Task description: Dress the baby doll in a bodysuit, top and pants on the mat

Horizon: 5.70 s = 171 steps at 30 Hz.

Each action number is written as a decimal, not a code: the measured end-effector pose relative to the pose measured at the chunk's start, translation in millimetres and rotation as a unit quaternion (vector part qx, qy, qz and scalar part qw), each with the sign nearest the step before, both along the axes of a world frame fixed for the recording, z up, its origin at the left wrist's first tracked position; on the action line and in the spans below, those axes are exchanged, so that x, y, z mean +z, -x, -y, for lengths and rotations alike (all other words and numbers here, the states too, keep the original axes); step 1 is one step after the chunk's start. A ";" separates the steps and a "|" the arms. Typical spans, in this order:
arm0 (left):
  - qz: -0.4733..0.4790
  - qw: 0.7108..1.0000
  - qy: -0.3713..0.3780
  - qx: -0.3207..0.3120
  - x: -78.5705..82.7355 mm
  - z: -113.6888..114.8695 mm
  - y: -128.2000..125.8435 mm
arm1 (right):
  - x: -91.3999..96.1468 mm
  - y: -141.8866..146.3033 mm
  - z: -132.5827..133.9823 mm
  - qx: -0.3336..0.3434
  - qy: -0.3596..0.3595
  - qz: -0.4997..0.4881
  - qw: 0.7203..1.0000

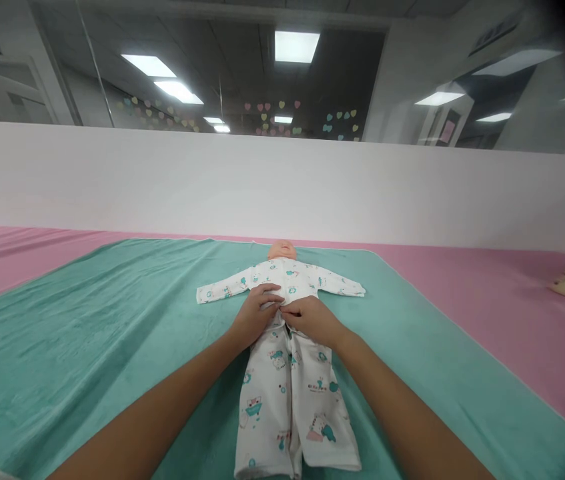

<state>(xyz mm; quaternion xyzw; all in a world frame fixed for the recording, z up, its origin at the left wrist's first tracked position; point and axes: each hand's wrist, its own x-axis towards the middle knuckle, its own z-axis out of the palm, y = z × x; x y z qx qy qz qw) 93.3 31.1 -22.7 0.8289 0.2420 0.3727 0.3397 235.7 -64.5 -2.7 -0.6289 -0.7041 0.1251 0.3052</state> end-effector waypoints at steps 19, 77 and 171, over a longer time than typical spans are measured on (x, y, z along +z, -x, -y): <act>-0.029 0.986 -0.134 0.092 1.3 -10.0 -5.6 | -5.7 14.3 0.5 -0.045 -0.037 0.228 0.972; -0.013 0.985 -0.028 0.170 4.0 10.2 -8.6 | -9.4 8.5 -13.9 -0.122 0.013 -0.393 0.911; 0.009 0.997 0.003 0.073 -1.8 2.4 -2.2 | -17.3 8.5 -15.3 -0.121 -0.020 -0.341 0.932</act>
